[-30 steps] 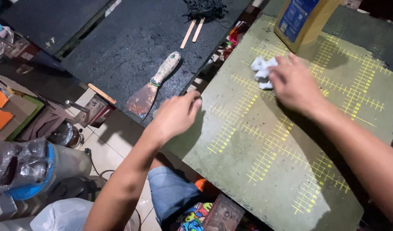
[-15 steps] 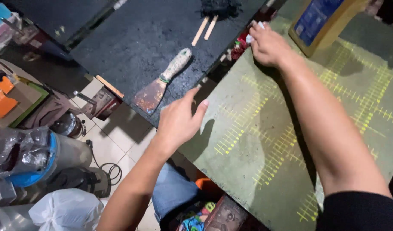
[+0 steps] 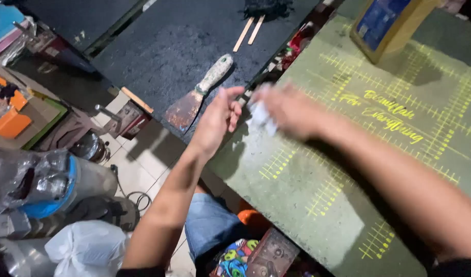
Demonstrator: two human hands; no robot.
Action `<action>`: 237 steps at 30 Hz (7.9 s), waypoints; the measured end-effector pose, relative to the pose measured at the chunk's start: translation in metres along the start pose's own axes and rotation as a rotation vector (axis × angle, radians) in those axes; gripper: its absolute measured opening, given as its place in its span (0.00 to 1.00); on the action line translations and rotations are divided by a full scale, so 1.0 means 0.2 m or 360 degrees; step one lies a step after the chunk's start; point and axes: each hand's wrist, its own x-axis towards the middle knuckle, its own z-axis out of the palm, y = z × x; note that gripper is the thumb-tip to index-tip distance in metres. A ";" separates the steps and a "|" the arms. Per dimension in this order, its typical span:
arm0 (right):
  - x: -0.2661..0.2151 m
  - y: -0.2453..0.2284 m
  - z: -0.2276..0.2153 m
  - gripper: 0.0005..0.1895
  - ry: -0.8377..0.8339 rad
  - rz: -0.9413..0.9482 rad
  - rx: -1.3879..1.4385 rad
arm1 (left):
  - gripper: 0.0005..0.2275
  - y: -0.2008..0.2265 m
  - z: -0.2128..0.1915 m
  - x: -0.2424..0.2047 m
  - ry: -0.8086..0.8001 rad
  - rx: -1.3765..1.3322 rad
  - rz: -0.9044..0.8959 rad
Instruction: The person pours a liquid from a yellow bottle onto a white cloth and wipes a dark tabletop. They then use the cloth to wipe a green cutting mat and a metal scraper tool.
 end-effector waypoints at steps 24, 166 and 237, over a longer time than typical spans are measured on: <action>0.01 -0.30 -0.04 0.26 0.0045 0.0618 0.0706 | 0.44 -0.07 -0.03 0.08 -0.0546 -0.1486 -0.0325; -0.91 -0.18 -0.19 0.26 -0.0510 0.1333 -0.0148 | 0.37 -0.10 0.02 -0.62 -0.0325 0.1845 0.0298; 0.20 -0.85 -0.07 0.14 0.0105 0.0685 0.1115 | 0.27 -0.06 -0.02 -0.72 0.0252 -0.0147 0.0614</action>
